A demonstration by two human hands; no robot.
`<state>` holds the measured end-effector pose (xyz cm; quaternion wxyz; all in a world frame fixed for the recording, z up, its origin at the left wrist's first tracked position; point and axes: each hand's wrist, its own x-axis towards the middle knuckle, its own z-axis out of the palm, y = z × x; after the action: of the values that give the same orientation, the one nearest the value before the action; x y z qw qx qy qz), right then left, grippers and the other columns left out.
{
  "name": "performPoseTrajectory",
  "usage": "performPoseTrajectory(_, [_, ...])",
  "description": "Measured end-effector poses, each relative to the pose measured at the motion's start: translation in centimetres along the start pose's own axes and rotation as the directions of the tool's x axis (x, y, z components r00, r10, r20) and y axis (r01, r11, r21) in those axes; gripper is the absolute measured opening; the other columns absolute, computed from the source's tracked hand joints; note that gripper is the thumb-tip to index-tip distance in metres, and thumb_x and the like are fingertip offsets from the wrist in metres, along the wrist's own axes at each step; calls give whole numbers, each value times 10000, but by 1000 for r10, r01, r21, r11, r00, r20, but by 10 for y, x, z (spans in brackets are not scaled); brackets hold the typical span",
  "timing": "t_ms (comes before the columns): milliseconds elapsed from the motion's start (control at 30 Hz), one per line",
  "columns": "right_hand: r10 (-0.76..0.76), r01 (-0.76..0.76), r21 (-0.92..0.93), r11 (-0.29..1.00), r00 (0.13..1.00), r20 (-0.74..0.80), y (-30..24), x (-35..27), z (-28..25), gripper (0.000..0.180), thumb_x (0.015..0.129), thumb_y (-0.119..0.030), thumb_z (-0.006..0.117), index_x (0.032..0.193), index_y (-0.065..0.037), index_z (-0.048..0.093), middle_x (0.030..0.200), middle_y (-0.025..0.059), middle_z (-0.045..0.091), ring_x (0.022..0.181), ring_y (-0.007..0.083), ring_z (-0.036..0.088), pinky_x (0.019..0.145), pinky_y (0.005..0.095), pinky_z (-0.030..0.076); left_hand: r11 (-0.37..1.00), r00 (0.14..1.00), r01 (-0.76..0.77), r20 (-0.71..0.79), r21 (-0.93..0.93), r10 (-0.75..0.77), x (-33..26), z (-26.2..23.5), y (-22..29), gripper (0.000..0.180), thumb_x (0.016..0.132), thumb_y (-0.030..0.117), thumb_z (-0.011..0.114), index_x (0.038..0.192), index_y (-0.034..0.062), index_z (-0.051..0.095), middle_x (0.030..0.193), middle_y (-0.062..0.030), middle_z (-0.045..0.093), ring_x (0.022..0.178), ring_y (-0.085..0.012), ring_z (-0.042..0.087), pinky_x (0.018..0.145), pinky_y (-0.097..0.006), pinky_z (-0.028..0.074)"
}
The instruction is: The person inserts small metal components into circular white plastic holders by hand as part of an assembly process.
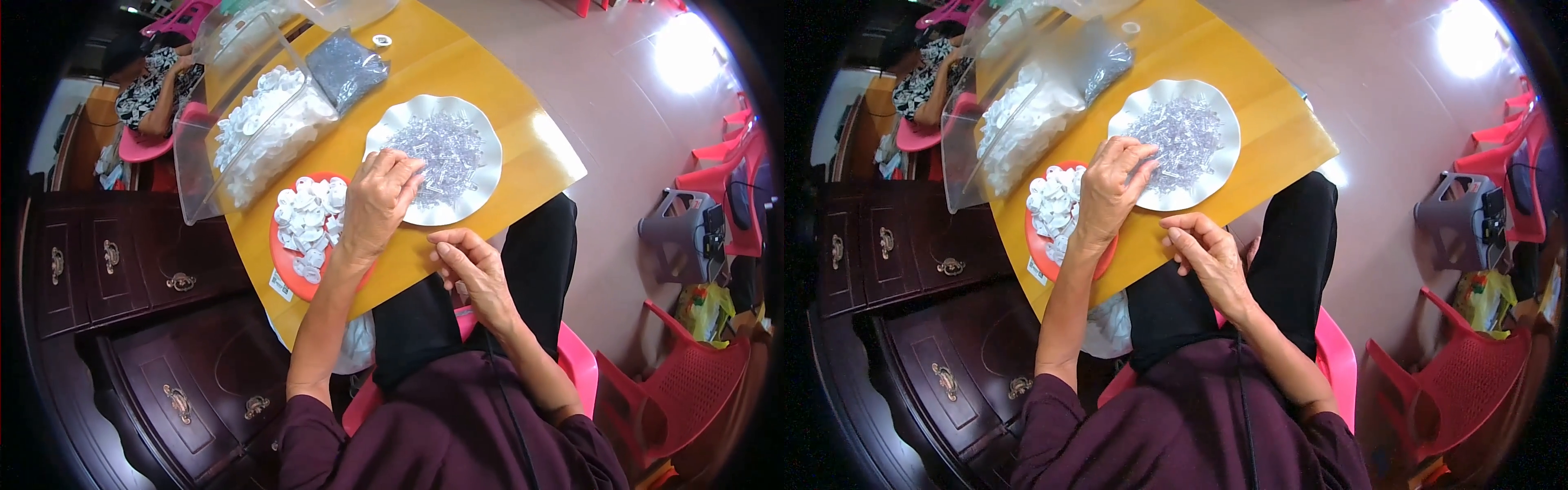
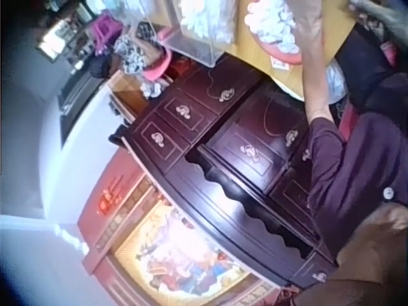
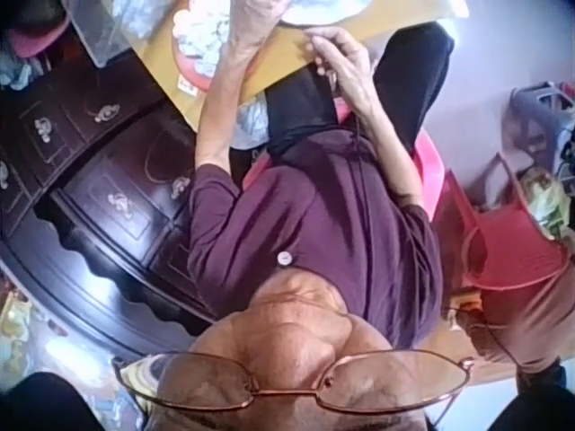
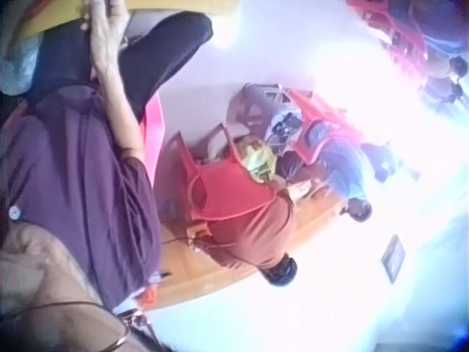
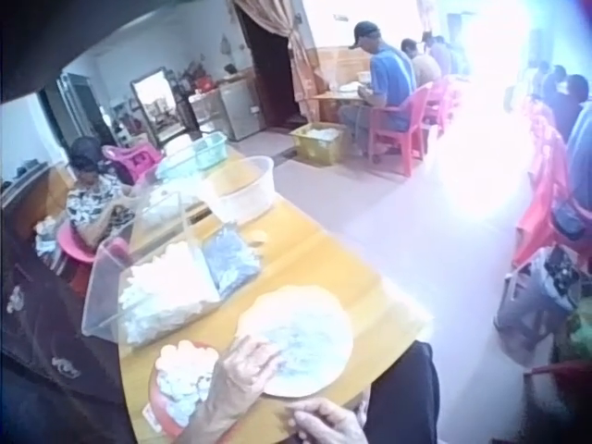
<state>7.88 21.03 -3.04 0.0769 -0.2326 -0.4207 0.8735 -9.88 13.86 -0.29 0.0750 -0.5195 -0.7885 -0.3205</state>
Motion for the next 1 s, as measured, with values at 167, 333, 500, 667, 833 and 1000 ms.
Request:
performPoseTrajectory(167, [-4,4,-6,1000,1000,0,-2,0,-3,220,998,-165,572,1149,-11,620,891,0,617,708,36,511,608,170,447,991,993,103,59,-85,-98,1,4,-2,132,794,3,717,907,24,650,898,-87,630,800,-242,629,736,-338,507])
performPoseTrajectory(333, [-14,14,12,1000,1000,1,-1,-1,-7,225,997,-171,576,1148,-11,622,890,0,618,705,32,512,605,168,444,948,969,248,76,-200,-237,1,-8,2,117,795,31,723,889,35,653,857,-78,625,771,-242,612,711,-338,486])
performPoseTrajectory(500, [-25,26,-66,998,999,25,-11,2,1,243,991,-182,585,1160,-11,616,895,-11,611,706,33,516,601,173,444,704,872,465,140,-537,-469,-13,-20,-7,92,846,59,736,877,8,667,845,0,634,713,-73,557,660,-232,446])
performPoseTrajectory(667, [-122,122,-133,984,993,10,-22,14,20,240,971,-169,612,1172,-37,623,890,-16,607,715,29,530,605,192,465,169,711,564,371,-808,-598,-41,-31,6,136,882,92,722,986,40,652,833,46,618,683,-19,492,625,-167,395])
performPoseTrajectory(833, [-113,114,-244,963,993,16,-15,18,30,196,923,-172,683,1064,-34,676,788,-32,607,706,29,541,584,208,484,108,694,581,422,-806,-583,-64,-43,24,138,905,146,705,984,48,650,815,51,597,681,-28,481,614,-170,386])
performPoseTrajectory(1000, [-139,140,-294,946,990,25,-5,12,38,175,912,-175,698,1001,-25,691,770,-23,615,679,31,541,552,205,484,90,662,599,429,-795,-614,-82,-51,26,133,908,152,703,966,50,641,776,58,563,668,-27,462,603,-176,372])
